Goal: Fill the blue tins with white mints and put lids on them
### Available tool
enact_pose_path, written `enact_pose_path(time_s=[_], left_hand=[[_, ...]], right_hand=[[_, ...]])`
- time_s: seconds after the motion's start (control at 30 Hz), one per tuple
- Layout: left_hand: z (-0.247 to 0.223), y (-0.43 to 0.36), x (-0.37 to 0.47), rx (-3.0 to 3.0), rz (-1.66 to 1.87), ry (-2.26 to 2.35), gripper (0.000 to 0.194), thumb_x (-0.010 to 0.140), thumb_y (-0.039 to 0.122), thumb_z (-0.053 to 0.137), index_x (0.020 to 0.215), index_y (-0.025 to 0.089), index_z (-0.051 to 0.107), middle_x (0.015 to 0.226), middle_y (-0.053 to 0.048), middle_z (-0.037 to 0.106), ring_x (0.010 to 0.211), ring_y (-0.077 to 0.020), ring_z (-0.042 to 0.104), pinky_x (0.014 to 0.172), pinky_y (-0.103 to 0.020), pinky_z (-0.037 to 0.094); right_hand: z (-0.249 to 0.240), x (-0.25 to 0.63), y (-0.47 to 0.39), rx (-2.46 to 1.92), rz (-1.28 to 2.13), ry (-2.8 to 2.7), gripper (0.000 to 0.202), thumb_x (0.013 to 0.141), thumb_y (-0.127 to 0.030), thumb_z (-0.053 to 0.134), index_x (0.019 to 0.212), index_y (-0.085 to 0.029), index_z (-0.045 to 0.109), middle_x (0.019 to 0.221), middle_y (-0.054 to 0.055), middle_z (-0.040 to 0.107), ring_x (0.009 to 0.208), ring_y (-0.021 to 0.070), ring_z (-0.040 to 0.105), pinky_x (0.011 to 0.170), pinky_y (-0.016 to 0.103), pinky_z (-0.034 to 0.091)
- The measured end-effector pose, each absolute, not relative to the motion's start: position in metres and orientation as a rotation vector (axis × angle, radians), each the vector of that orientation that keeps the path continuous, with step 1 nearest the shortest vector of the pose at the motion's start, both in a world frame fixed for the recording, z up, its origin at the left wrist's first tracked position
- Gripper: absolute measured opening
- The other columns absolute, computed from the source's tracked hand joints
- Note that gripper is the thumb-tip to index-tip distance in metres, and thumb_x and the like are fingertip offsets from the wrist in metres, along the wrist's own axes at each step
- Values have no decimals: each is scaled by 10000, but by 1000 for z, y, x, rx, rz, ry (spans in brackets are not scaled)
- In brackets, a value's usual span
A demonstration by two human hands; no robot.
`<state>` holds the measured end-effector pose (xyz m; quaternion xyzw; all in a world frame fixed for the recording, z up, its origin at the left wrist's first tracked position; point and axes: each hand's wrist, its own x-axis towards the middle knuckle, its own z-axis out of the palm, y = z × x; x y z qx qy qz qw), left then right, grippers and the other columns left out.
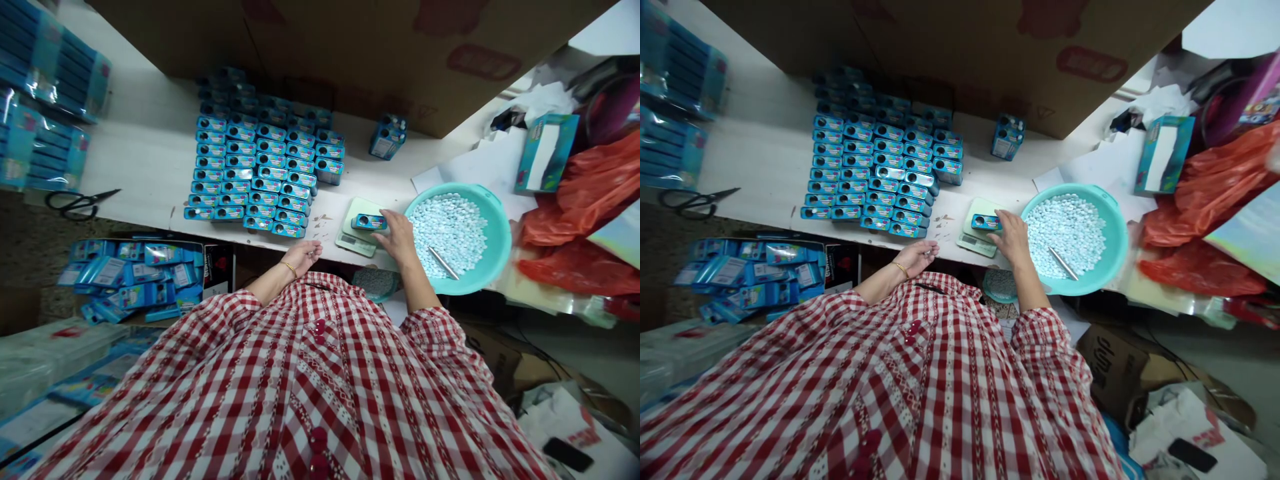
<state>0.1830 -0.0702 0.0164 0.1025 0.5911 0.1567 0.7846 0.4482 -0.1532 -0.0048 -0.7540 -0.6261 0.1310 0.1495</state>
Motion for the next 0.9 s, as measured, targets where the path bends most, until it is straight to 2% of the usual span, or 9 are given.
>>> enact_pose_path(time_s=[0.23, 0.67, 0.9], left_hand=[[17, -62, 174, 189, 371, 1309, 151, 757, -28, 509, 746, 86, 607, 654, -59, 608, 576, -80, 566, 520, -164, 436], [16, -52, 160, 164, 392, 1306, 132, 749, 2, 545, 809, 92, 621, 671, -60, 619, 598, -88, 572, 536, -170, 438], [13, -49, 155, 143, 411, 1293, 118, 751, 6, 535, 783, 84, 618, 671, -64, 613, 601, -89, 573, 539, -172, 433]], right_hand=[[-4, 448, -149, -2153, 434, -1850, 622, 808, -431, 570, 1355, -190, 399, 1326, 134, 490, 1172, 311, 454, 932, 463, 389], [-7, 447, -143, -2106, 462, -1857, 601, 774, -361, 609, 1318, -180, 429, 1242, 140, 517, 1134, 306, 471, 923, 465, 416], [-4, 442, -135, -2082, 450, -1827, 313, 801, -253, 516, 1103, -187, 557, 1022, 99, 603, 950, 258, 526, 878, 406, 435]])
